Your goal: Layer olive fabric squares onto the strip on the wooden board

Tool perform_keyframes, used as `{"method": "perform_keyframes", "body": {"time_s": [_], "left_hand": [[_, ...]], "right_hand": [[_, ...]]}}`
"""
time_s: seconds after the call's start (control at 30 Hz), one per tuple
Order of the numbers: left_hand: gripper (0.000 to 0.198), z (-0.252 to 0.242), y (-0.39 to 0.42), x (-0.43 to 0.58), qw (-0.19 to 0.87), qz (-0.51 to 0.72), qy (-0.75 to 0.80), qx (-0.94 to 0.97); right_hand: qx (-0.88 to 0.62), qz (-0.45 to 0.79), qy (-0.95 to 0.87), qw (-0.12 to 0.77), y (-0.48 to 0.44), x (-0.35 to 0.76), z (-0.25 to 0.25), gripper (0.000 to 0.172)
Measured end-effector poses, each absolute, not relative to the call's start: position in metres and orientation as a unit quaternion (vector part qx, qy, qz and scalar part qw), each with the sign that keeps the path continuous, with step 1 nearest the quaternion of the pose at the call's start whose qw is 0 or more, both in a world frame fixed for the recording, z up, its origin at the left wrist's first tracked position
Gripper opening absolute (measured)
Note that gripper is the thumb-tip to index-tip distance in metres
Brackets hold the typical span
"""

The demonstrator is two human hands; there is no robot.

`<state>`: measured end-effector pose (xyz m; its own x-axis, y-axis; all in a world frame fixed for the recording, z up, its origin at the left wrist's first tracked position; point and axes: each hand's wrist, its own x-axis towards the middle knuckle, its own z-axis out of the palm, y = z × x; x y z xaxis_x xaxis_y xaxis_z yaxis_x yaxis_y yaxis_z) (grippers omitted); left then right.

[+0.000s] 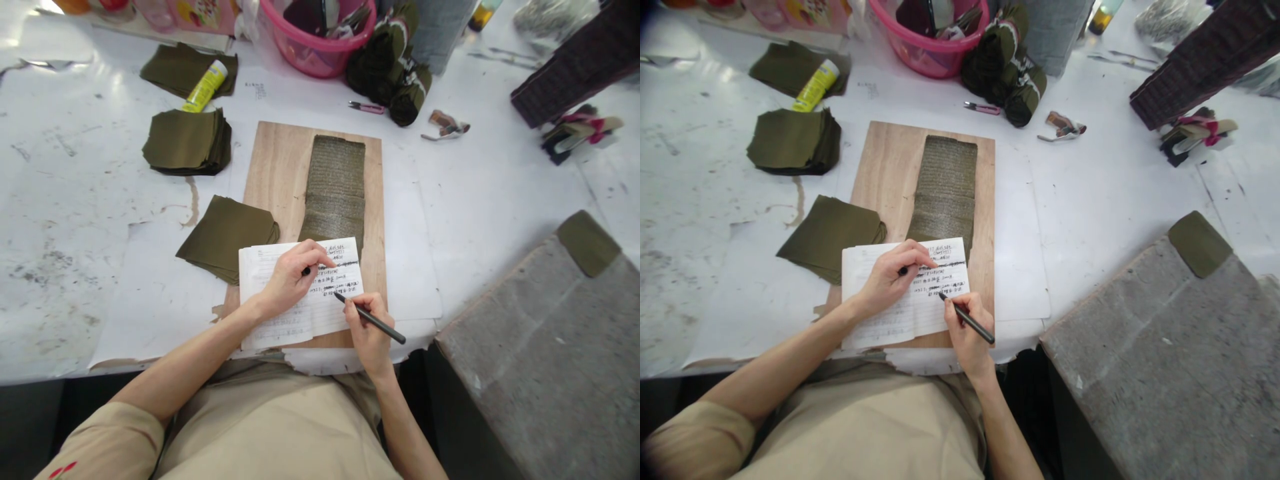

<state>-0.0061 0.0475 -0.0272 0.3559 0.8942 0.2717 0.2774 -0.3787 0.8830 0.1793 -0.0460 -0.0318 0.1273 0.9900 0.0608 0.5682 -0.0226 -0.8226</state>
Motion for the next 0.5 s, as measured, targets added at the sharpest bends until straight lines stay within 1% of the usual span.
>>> {"method": "perform_keyframes", "body": {"time_s": [0.5], "left_hand": [[0.03, -0.0274, 0.0468, -0.0058, 0.384, 0.397, 0.404, 0.73]], "right_hand": [[-0.657, 0.293, -0.597, 0.355, -0.0433, 0.1786, -0.0302, 0.013]]}}
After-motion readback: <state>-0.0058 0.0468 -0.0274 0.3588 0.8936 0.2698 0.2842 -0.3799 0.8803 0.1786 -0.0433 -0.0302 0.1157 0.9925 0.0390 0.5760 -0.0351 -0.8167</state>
